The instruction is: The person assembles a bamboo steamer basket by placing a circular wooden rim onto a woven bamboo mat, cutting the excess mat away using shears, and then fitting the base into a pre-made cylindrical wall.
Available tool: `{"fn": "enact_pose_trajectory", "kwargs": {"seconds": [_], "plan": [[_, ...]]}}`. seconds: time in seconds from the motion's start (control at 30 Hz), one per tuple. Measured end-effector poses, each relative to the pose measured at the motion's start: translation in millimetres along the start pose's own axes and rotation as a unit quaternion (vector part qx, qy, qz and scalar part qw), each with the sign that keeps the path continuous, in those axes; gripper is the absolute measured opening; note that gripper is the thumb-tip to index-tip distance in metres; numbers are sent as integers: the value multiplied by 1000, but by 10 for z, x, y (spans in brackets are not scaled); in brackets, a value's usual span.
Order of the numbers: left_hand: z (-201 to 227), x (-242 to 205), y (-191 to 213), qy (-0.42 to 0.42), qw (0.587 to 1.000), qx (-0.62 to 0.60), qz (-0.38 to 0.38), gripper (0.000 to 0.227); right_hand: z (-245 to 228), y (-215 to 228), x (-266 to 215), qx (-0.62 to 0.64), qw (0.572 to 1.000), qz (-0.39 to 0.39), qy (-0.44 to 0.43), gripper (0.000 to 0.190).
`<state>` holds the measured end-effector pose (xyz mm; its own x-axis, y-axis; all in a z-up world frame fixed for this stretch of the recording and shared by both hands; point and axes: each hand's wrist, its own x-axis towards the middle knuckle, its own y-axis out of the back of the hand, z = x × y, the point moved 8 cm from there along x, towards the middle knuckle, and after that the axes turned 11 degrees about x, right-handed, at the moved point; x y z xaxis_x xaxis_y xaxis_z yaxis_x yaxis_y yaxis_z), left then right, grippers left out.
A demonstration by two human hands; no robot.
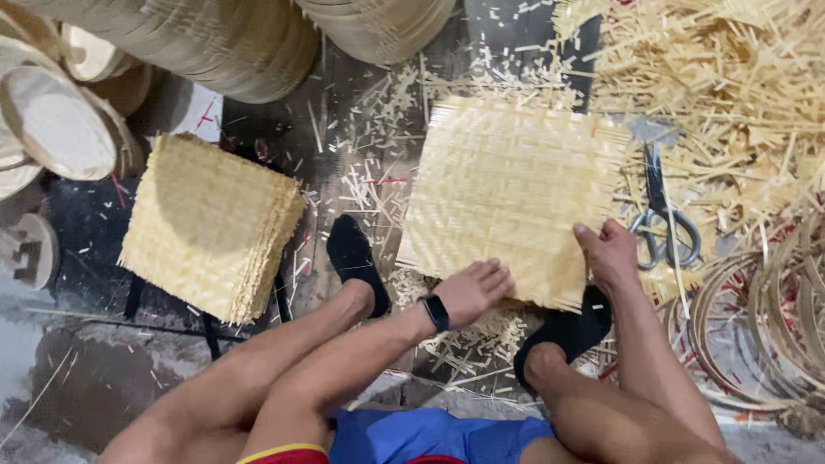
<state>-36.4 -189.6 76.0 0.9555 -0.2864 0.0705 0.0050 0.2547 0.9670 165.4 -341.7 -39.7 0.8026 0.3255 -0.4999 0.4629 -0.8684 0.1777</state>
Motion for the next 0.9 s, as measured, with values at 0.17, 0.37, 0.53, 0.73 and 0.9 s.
{"fn": "enact_pose_trajectory", "kwargs": {"seconds": [0.17,0.37,0.53,0.73,0.9], "plan": [[-1512,-338,-253,453,881,-53,-124,21,43,-54,16,26,999,25,41,20],[-2652,-1005,-1145,573,631,-507,128,39,-322,-115,-147,42,989,88,109,34],[-2718,-1120,-1254,598,654,-445,127,29,-1269,-627,-775,-318,864,77,384,52],[-2433,-963,-580,625,735,-238,112,28,-1311,-1440,-915,-488,766,-104,404,65],[-861,-235,421,342,851,-192,349,11,-1100,-1386,-816,-493,774,-106,383,66]]}}
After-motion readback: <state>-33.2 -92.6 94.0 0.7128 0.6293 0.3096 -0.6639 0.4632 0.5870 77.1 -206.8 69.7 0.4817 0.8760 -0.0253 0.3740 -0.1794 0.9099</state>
